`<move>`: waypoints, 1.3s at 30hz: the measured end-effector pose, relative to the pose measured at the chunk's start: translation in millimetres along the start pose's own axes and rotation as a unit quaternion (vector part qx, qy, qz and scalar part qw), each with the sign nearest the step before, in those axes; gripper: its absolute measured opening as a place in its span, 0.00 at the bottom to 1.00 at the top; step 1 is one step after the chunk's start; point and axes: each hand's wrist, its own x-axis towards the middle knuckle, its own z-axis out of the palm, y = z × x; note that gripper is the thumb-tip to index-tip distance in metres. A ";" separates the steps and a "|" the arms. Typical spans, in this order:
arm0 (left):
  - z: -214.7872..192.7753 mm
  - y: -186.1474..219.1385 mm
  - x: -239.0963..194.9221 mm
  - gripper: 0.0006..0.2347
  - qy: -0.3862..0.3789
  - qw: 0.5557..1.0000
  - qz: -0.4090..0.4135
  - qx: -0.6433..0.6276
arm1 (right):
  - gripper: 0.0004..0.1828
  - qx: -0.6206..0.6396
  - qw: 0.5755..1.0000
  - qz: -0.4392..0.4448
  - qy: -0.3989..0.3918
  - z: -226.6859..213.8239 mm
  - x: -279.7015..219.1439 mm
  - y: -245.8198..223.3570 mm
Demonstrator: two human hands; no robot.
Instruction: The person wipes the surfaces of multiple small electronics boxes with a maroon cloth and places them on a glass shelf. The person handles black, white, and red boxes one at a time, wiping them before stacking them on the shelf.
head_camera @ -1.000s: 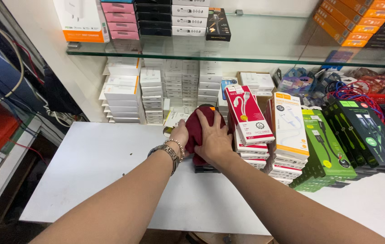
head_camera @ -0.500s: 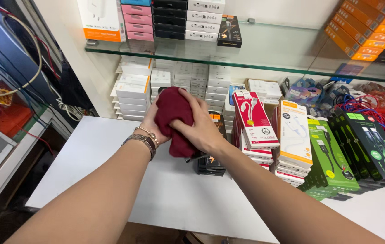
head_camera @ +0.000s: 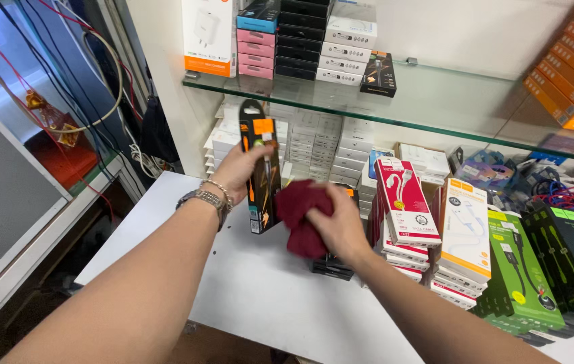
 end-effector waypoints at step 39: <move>38.5 -12.4 -4.8 0.33 0.376 0.818 0.119 0.419 | 0.26 0.484 0.769 0.329 -0.257 3.1 61.3 -1.3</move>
